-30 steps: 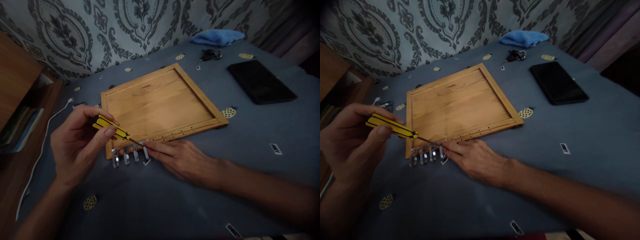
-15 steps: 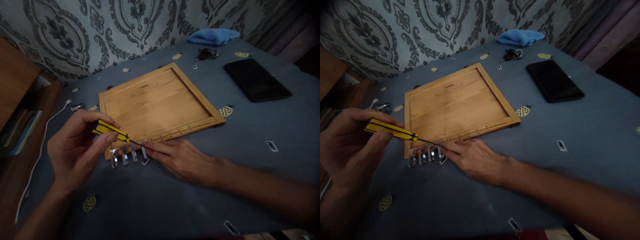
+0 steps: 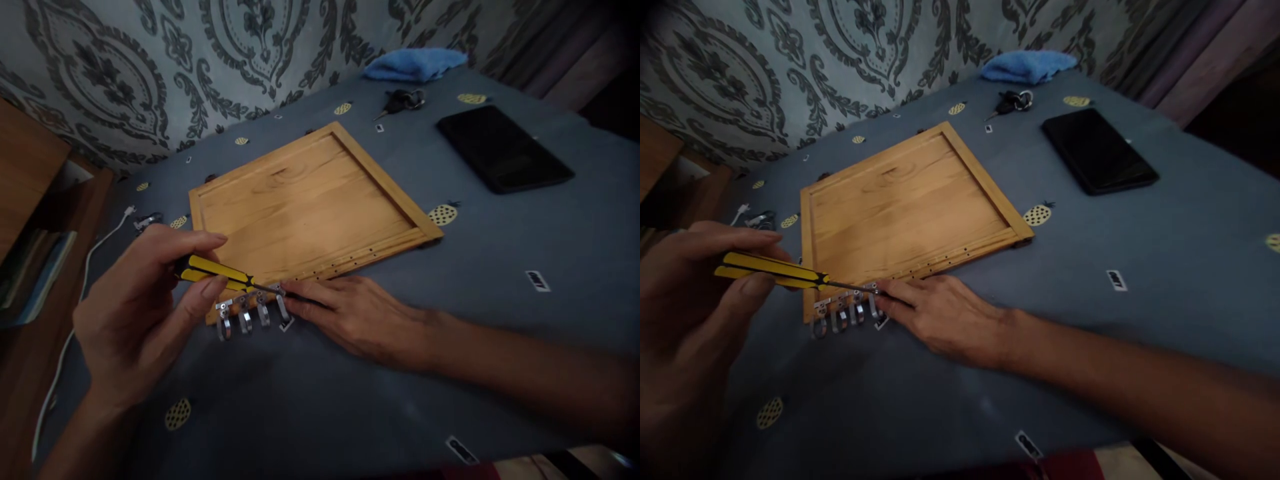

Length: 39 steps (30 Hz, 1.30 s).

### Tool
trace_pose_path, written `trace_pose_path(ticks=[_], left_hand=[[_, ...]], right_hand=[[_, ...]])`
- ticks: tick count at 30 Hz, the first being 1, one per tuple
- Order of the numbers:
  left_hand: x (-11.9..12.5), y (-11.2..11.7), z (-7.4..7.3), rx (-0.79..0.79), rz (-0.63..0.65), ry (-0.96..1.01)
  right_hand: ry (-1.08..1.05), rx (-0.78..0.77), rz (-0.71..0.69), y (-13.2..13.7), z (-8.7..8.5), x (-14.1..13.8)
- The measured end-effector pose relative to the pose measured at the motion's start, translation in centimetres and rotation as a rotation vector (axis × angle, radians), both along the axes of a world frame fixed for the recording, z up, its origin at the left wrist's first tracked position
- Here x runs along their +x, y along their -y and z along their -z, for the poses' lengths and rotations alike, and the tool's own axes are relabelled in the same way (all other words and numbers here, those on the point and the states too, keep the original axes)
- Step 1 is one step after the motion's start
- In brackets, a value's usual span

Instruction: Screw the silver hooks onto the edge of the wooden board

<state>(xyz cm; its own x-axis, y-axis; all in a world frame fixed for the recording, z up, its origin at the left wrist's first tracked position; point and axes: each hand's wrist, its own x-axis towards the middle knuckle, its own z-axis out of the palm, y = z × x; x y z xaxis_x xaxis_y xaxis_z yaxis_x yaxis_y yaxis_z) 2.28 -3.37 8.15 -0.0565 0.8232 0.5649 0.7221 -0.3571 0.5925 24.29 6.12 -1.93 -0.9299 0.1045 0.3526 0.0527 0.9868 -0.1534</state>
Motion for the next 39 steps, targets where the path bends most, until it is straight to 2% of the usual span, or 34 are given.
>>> trace_pose_path(ticks=[6,12,15,22,26,29,36,39], left_hand=[[0.4,0.0,0.3,0.033,0.002,-0.035],[1.0,0.5,0.4,0.0,-0.098,0.057],[1.4,0.2,0.3,-0.007,-0.085,0.066],[1.7,-0.2,-0.2,-0.035,-0.114,-0.179],[1.6,-0.7,0.1,0.076,-0.113,-0.306],[1.8,-0.9,0.5,0.104,-0.098,-0.267],[2.4,-0.6,0.7,0.032,-0.116,-0.072],[2.2,-0.5,0.9,0.024,-0.088,-0.067]], right_hand=[[0.056,-0.009,0.003,0.0,-0.3,0.0],[0.06,-0.037,-0.009,-0.1,-0.5,0.1],[0.046,-0.051,-0.041,-0.2,-0.4,0.1],[0.06,-0.082,-0.044,-0.3,-0.4,0.1],[0.066,-0.078,-0.041,-0.3,-0.7,0.1],[0.077,-0.075,-0.027,-0.2,-0.7,0.1],[0.073,-0.064,-0.032,-0.3,-0.6,0.0],[0.09,-0.068,-0.037,-0.4,-0.7,0.0]])
